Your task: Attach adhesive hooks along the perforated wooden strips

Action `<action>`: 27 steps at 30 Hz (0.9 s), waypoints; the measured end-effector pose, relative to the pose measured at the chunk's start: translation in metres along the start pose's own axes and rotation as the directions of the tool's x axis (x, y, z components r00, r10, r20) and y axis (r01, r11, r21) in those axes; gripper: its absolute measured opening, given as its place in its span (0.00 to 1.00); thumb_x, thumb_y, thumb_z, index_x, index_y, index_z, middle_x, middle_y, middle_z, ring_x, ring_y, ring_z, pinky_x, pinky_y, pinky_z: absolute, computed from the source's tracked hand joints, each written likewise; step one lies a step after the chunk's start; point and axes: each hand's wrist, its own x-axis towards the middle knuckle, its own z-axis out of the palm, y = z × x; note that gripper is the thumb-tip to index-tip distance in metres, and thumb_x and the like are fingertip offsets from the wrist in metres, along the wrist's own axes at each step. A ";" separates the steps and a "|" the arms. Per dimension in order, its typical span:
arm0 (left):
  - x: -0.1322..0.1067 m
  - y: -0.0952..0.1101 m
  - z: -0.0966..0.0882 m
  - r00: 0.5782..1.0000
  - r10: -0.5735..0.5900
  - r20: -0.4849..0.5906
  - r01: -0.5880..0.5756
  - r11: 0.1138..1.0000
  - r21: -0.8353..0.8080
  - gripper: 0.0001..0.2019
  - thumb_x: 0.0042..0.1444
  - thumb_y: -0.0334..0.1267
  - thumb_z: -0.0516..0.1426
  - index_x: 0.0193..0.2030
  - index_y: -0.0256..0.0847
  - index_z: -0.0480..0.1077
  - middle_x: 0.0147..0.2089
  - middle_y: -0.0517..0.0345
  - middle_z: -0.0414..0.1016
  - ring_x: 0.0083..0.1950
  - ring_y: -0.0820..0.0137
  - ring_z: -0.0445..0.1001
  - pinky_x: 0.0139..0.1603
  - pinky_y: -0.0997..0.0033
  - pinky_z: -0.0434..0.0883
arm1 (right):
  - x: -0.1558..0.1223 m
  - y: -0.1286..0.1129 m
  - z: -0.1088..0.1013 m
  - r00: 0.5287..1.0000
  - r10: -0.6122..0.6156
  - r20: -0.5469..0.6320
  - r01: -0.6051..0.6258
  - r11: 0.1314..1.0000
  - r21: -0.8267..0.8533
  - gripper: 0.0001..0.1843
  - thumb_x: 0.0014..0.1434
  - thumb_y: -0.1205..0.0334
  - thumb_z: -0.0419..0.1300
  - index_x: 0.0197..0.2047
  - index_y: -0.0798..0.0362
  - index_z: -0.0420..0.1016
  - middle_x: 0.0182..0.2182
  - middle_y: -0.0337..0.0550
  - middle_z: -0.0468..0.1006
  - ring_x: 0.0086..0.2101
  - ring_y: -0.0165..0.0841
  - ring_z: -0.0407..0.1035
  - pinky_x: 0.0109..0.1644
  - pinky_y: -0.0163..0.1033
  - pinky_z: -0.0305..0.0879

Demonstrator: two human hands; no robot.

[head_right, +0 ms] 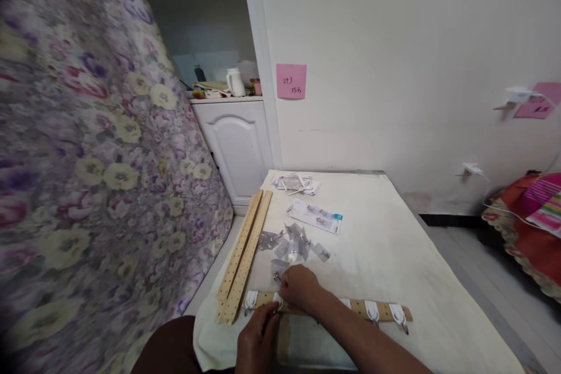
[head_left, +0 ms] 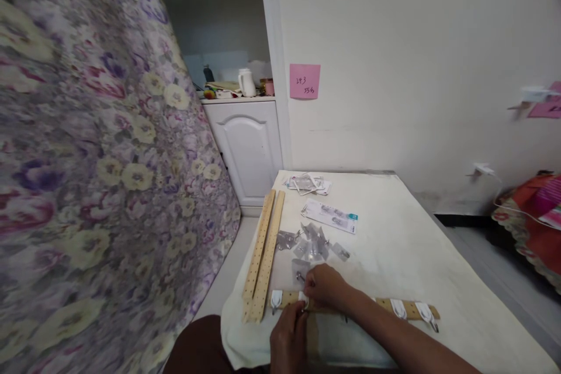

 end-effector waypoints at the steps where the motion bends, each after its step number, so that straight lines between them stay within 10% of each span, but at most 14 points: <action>1: 0.000 0.001 0.000 1.000 -0.003 -0.001 0.003 1.000 -0.006 0.11 0.58 0.42 0.54 0.41 0.41 0.74 0.40 0.52 0.81 0.42 0.64 0.79 0.43 0.68 0.75 | 0.000 0.000 0.000 1.000 -0.001 0.001 0.001 1.000 -0.001 0.13 0.49 0.65 0.57 0.36 0.52 0.82 0.34 0.46 0.83 0.35 0.35 0.75 0.35 0.32 0.62; 27: 0.005 0.027 -0.002 0.990 -0.017 0.143 -0.007 0.986 0.164 0.12 0.61 0.38 0.46 0.42 0.43 0.69 0.39 0.52 0.74 0.40 0.66 0.75 0.41 0.68 0.71 | 0.017 -0.002 -0.019 0.973 0.027 0.230 -0.032 0.999 0.019 0.09 0.43 0.58 0.67 0.31 0.48 0.82 0.28 0.39 0.84 0.30 0.32 0.76 0.28 0.28 0.63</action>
